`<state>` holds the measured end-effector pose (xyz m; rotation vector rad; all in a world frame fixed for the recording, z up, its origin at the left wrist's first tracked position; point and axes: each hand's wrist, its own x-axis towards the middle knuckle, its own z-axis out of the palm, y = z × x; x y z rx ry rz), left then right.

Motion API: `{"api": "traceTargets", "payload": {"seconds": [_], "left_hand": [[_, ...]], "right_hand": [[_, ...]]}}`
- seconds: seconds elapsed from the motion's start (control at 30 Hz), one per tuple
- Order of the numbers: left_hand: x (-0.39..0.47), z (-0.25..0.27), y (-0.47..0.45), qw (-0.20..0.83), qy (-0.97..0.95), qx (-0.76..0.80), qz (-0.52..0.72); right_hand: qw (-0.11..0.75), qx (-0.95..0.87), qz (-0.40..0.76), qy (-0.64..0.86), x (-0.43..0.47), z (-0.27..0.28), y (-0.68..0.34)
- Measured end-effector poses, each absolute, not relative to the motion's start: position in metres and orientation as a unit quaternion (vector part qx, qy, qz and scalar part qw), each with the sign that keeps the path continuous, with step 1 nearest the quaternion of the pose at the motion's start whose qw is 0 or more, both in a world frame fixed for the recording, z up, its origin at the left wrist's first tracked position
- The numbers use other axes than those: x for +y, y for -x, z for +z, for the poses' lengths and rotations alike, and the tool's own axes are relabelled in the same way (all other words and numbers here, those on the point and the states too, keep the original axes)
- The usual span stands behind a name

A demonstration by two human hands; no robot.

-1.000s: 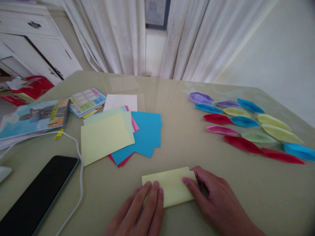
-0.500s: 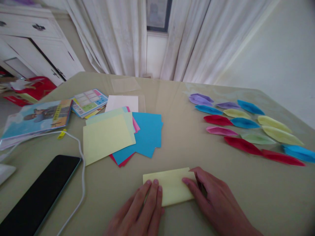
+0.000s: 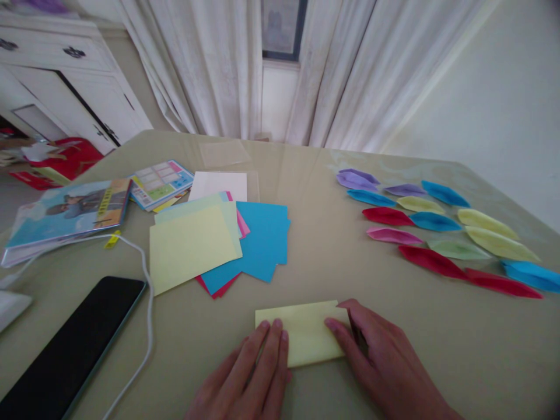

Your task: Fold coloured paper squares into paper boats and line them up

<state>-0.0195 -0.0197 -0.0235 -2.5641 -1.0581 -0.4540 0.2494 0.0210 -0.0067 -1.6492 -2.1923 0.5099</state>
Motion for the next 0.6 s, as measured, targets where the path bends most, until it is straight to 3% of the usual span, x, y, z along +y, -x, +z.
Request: {"api": "traceTargets", "payload": {"seconds": [0.43,0.6], "left_hand": [[-0.023,-0.029,0.019,0.155,0.901,-0.378,-0.148],[-0.023,-0.033,0.014,0.187,0.89,-0.387,-0.151]], "right_hand": [[0.168,-0.783,0.154,0.579,0.023,-0.007,-0.249],[0.119,-0.782,0.143,0.595,0.028,-0.003,-0.254]]}}
